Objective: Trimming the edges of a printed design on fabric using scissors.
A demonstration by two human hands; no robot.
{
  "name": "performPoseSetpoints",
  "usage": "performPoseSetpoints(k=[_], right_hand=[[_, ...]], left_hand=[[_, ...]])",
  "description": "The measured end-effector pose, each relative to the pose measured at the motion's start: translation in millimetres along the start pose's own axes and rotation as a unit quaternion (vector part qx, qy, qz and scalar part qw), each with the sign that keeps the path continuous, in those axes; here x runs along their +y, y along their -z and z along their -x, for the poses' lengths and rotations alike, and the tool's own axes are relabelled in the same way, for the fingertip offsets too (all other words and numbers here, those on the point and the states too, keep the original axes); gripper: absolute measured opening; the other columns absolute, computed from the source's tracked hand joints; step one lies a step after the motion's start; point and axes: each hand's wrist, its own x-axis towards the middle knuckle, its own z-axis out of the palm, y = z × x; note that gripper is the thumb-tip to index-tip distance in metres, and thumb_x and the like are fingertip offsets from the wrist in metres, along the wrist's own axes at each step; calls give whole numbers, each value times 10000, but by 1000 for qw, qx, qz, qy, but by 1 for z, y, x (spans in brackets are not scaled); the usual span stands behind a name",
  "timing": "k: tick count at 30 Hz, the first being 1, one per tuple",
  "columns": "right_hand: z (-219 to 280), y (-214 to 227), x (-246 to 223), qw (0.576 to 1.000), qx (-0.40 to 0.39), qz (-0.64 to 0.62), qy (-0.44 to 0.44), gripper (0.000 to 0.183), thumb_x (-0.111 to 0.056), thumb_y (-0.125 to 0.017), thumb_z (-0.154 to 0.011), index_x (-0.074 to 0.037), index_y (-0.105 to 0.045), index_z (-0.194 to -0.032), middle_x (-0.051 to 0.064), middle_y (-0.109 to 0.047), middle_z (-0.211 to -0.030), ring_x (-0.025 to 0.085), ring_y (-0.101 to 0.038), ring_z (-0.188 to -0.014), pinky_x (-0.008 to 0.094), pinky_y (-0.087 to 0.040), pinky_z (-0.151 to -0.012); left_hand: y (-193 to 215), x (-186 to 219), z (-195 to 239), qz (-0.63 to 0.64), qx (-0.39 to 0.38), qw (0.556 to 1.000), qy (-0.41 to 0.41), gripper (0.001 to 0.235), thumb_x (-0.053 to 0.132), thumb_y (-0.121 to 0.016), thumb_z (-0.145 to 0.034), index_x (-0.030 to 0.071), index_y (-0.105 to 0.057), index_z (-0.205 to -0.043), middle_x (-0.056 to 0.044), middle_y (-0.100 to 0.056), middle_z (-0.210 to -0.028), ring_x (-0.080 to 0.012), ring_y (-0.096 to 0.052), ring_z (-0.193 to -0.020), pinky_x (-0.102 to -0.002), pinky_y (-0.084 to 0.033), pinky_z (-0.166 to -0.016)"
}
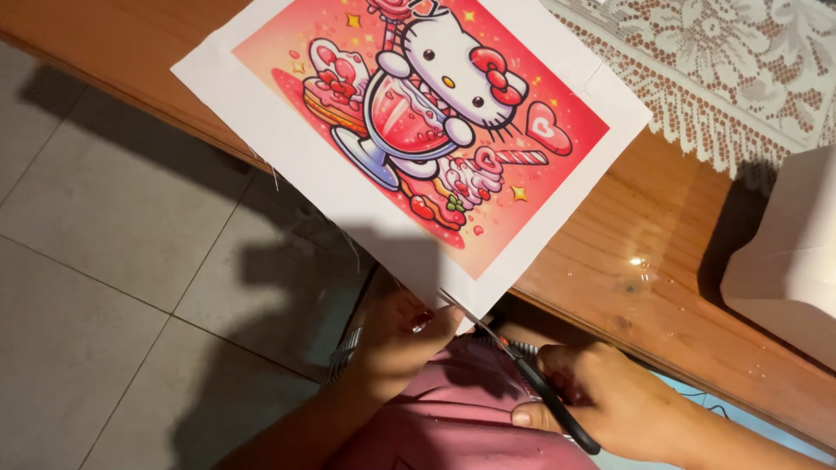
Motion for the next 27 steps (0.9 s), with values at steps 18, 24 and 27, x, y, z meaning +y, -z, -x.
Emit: performPoseSetpoints(k=[18,24,27], right_hand=[[5,2,-7,998,-10,23,-50,579,-740,-829,-765,-198,-639,-688,-39,-595,-558,142,-481,-530,331,-437,-535],[5,-1,-1,999,-4,7,-31,590,-728,-818,-783,-180,-624,-678,-32,-560,-562,146,-444,-538,336,-427,-519],[5,-3,1,1000,3,2,-18,589,-705,-823,-799,-174,-609,-665,-23,-562,-564,159,-443,-541,351,-424,-528]], left_hand=[[-6,27,8,-8,-7,999,35,125,198,-761,-874,110,-786,-789,23,-786,-749,-28,-633,-714,-239,-496,-623],[-8,37,10,-31,21,996,79,161,164,-790,-830,127,-725,-687,67,-694,-667,-10,-563,-694,-246,-449,-598],[-7,38,10,-32,5,996,85,124,182,-757,-836,115,-801,-741,35,-783,-713,-18,-635,-706,-229,-501,-625]])
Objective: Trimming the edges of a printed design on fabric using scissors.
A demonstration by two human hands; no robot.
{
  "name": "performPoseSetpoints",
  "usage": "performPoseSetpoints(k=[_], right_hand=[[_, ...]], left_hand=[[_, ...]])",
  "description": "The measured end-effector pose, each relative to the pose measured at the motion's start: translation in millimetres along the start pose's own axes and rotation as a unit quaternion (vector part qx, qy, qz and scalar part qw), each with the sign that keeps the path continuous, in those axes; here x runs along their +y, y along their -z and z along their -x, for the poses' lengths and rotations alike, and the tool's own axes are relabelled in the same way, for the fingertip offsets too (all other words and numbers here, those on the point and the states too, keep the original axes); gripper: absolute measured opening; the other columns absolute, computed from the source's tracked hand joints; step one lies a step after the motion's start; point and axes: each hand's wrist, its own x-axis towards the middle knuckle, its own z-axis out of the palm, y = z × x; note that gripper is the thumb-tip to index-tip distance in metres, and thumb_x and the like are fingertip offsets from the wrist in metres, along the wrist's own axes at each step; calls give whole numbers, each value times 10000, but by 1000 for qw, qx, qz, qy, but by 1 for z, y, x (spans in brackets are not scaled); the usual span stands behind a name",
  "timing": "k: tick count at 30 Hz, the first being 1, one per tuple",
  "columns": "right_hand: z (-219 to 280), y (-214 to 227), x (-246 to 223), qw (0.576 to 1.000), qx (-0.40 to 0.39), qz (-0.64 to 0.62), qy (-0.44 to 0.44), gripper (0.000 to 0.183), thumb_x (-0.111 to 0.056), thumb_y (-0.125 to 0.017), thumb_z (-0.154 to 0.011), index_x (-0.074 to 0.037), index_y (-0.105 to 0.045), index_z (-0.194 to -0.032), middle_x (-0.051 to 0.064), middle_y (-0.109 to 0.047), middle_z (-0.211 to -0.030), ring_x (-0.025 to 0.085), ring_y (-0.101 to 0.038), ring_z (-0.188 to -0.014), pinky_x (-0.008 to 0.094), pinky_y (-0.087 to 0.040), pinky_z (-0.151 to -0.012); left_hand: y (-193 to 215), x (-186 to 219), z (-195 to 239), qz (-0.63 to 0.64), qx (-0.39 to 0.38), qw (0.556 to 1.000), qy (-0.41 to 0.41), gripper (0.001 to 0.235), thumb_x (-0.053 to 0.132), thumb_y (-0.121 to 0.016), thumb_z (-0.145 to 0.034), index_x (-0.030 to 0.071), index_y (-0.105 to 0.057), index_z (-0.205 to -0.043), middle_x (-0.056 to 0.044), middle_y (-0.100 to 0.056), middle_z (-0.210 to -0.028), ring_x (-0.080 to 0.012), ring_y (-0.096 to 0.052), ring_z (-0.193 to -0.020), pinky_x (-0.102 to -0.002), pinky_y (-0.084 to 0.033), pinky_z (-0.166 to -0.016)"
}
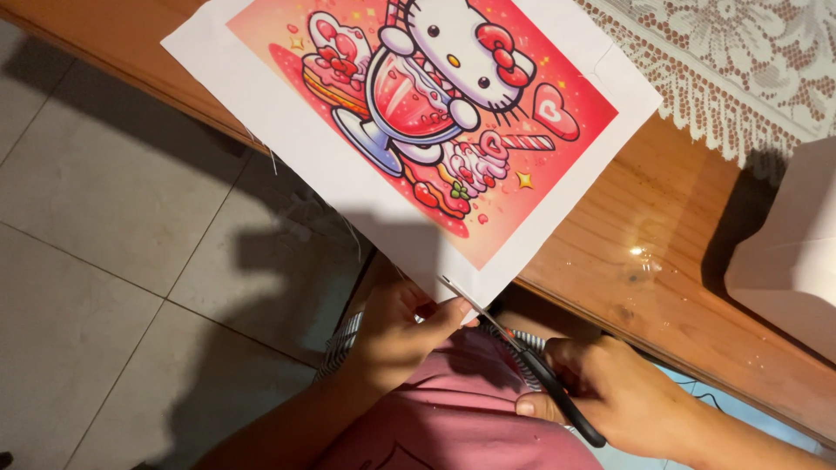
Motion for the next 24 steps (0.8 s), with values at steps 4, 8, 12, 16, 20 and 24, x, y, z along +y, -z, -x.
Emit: performPoseSetpoints(k=[4,8,12,16,20,24], right_hand=[[1,-2,3,1000,18,7,11,589,-713,-808,-805,-172,-628,-660,-15,-540,-551,158,-444,-527,353,-427,-518],[-1,-9,15,996,70,5,61,581,-674,-858,-791,-170,-635,-607,6,-488,-498,185,-416,-469,378,-387,-469],[-3,-6,10,997,38,-59,33,543,-612,-891,-797,-167,-654,-596,-47,-474,-546,111,-399,-539,342,-372,-474],[-4,3,-4,998,7,-64,21,580,-617,-942,-759,-164,-613,-606,-55,-485,-555,112,-399,-543,329,-370,-485],[-6,9,-14,998,-23,-54,9,591,-705,-858,-731,-160,-640,-663,-43,-498,-574,124,-400,-557,331,-361,-497],[-7,8,-17,1000,-21,-14,-5,561,-737,-833,-729,-199,-680,-687,-51,-536,-559,128,-419,-542,336,-385,-502]], left_hand=[[1,2,2,54,-10,998,41,181,224,-768,-843,58,-823,-890,-68,-834,-819,-101,-736,-754,-272,-631,-651],[1,-2,0,49,-12,999,19,208,260,-774,-844,61,-831,-837,-56,-829,-781,-80,-715,-699,-245,-581,-587],[0,-5,-1,37,-1,999,23,211,254,-774,-858,77,-828,-756,-29,-815,-724,-66,-701,-644,-229,-571,-581],[6,3,5,31,-36,999,-15,162,219,-760,-843,97,-837,-768,-21,-836,-769,-82,-730,-714,-237,-547,-678],[10,5,6,-17,-53,994,-98,171,233,-731,-839,134,-820,-733,18,-828,-757,-95,-761,-737,-248,-575,-727],[16,4,3,-45,-83,985,-141,200,277,-682,-875,165,-775,-738,43,-805,-786,-108,-753,-787,-253,-553,-776]])
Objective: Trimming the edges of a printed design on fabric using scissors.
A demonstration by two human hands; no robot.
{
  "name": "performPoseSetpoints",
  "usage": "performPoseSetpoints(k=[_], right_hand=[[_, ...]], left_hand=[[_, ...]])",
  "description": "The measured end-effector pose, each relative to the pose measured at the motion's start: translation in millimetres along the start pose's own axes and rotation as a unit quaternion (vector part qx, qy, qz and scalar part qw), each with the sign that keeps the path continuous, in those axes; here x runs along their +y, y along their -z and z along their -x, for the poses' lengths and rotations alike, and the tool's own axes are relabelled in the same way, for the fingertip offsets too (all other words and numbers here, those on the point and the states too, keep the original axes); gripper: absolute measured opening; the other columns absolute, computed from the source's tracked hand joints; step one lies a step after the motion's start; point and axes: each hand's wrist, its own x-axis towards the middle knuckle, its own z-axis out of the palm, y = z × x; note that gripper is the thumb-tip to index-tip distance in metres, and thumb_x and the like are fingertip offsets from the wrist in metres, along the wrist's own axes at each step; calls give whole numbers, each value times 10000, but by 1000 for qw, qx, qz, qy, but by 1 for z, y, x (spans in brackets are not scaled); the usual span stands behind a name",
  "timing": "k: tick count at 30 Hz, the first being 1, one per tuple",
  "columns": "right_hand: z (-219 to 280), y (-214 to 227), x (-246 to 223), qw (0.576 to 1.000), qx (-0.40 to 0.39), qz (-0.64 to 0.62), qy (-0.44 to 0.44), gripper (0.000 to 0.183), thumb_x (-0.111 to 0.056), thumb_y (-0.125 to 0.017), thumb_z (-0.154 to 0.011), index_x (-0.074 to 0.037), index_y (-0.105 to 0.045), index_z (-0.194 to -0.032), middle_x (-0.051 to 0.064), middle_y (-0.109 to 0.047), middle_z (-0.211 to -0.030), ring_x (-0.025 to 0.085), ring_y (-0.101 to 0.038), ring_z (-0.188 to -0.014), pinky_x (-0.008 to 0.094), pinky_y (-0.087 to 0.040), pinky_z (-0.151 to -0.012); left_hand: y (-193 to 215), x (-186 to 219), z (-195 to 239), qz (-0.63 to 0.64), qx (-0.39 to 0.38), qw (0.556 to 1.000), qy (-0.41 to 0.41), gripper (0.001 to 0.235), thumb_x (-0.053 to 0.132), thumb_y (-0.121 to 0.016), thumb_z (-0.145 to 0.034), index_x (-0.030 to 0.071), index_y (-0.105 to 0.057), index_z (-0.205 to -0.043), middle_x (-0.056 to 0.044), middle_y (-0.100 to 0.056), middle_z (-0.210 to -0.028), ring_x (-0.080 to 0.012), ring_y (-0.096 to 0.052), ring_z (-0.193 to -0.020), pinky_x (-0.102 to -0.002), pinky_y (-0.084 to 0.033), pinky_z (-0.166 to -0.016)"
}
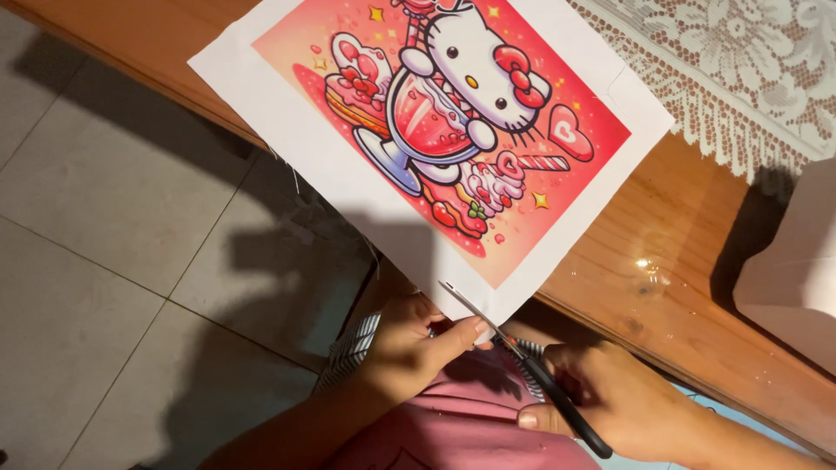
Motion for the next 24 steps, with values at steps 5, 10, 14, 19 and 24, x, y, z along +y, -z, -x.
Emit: performPoseSetpoints(k=[5,10,14,19,24], right_hand=[[-1,-7,8,998,41,-21,34,512,-655,-841,-799,-184,-697,-658,-47,-532,-568,116,-437,-547,335,-434,-499],[-2,-4,5,996,29,-72,35,516,-585,-905,-788,-163,-659,-623,-63,-528,-581,102,-432,-559,317,-415,-490],[-5,-2,-5,993,8,-118,23,574,-536,-970,-774,-136,-585,-627,-47,-489,-580,109,-398,-553,330,-345,-480],[-6,1,-10,998,12,-62,16,541,-662,-882,-737,-180,-644,-674,-53,-507,-588,117,-410,-557,337,-358,-506],[-5,5,-16,998,-5,-56,-17,535,-632,-875,-794,-173,-639,-655,-58,-520,-573,107,-421,-549,321,-389,-505]], left_hand=[[4,0,-2,-49,-6,996,-80,253,330,-667,-892,165,-779,-738,35,-802,-785,-122,-765,-787,-268,-566,-743],[4,-1,-3,-39,1,992,-121,238,293,-675,-903,146,-769,-742,32,-782,-764,-126,-747,-767,-271,-558,-733],[10,-7,-1,-4,-72,995,-75,215,301,-634,-975,161,-752,-862,47,-780,-871,-104,-740,-853,-255,-574,-855],[11,-21,-4,60,-106,990,-75,172,235,-626,-996,97,-727,-980,-16,-778,-895,-124,-739,-846,-262,-602,-824],[8,-23,-6,77,-89,989,-93,122,163,-664,-983,91,-728,-909,-3,-759,-849,-115,-722,-805,-259,-597,-791]])
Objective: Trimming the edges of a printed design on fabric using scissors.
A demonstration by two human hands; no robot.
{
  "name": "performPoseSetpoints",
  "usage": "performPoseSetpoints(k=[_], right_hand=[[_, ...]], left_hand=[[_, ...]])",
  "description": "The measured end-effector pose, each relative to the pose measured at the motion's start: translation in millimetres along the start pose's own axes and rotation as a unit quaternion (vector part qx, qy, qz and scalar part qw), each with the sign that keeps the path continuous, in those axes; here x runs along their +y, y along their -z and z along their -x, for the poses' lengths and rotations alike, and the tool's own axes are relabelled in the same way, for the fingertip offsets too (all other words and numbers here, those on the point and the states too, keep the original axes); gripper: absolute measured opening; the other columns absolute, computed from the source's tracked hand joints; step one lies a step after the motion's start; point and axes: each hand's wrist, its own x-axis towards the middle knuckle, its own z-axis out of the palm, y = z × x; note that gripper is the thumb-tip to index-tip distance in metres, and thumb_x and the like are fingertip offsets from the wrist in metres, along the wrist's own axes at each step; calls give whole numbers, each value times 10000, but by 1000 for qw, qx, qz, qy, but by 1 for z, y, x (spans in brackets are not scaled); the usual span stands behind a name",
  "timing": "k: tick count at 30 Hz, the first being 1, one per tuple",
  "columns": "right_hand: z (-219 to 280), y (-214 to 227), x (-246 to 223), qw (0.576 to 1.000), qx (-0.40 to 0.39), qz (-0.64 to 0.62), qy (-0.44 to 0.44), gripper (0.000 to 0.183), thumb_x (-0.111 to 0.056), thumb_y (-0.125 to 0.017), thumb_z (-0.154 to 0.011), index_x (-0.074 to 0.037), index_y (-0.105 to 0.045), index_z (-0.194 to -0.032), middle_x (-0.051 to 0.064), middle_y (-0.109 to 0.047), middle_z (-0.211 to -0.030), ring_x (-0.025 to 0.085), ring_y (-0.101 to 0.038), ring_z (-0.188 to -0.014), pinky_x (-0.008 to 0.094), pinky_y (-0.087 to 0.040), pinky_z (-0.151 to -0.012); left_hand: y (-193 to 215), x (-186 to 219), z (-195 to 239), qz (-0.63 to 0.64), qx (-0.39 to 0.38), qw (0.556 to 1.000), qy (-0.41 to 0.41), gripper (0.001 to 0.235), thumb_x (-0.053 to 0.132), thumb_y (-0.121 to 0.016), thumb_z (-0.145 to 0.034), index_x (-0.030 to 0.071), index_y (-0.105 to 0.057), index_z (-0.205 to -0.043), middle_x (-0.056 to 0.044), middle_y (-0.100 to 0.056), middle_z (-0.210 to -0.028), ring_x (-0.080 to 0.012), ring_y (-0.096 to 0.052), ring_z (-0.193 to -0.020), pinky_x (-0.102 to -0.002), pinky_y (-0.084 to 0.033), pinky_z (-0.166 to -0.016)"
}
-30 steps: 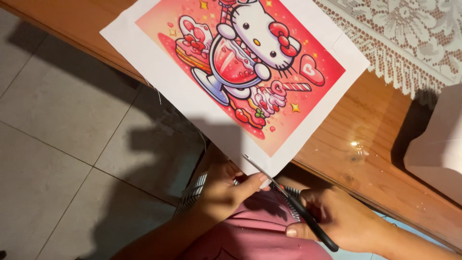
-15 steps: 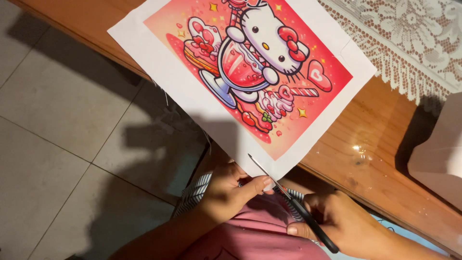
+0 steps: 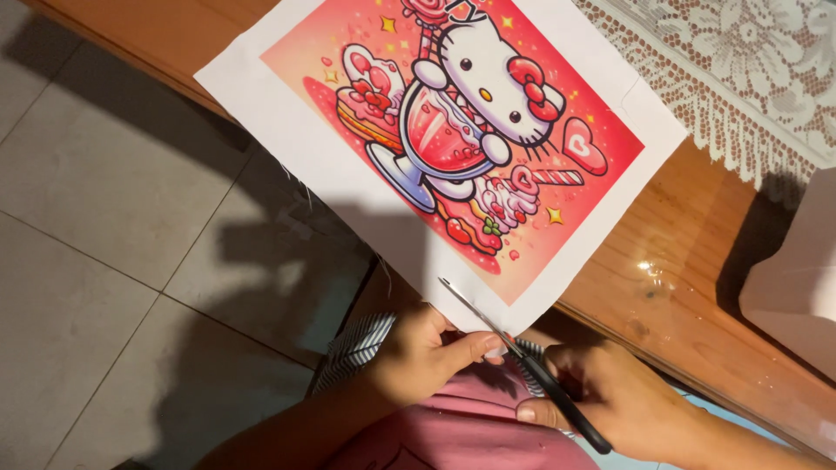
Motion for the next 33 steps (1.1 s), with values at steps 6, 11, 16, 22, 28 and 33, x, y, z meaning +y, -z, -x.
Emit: performPoseSetpoints(k=[6,11,16,22,28,33], right_hand=[[-2,-1,6,1000,27,12,-6,534,-648,-889,-764,-184,-672,-610,-49,-514,-529,110,-426,-513,335,-370,-492],[-4,5,-9,999,9,20,-39,519,-648,-933,-711,-186,-699,-665,-48,-542,-572,122,-421,-544,334,-353,-518],[-5,6,-16,999,12,17,-26,542,-692,-900,-693,-188,-701,-674,-57,-546,-586,114,-424,-550,331,-356,-518],[-3,7,-13,999,21,14,-43,543,-661,-900,-733,-178,-673,-633,-41,-529,-571,133,-451,-544,327,-397,-522],[-6,6,-7,996,8,-89,7,524,-511,-960,-781,-132,-634,-621,-34,-502,-598,121,-433,-569,335,-360,-512],[-7,22,-36,999,-17,-25,-34,538,-605,-935,-784,-171,-633,-689,-58,-472,-662,116,-406,-628,328,-318,-573]], left_hand=[[2,10,-3,-46,0,999,-11,121,165,-685,-966,118,-743,-872,24,-765,-856,-104,-722,-817,-267,-591,-795],[6,17,-6,-93,3,994,-50,82,160,-717,-923,117,-747,-985,-7,-781,-990,-142,-720,-933,-309,-559,-878],[9,21,-9,-89,-9,994,-66,167,137,-696,-933,100,-724,-1094,-40,-761,-1130,-183,-704,-1075,-346,-530,-1013],[8,18,-10,-71,-11,996,-51,104,120,-698,-933,94,-732,-1028,-24,-762,-1057,-144,-691,-1003,-328,-543,-955],[7,16,-10,-56,-21,997,-42,153,95,-662,-942,94,-725,-1082,-13,-752,-1106,-138,-681,-1044,-333,-531,-998],[8,29,-15,-79,-25,997,-2,277,95,-634,-883,86,-682,-1156,-56,-737,-1175,-178,-672,-1101,-338,-517,-999]])
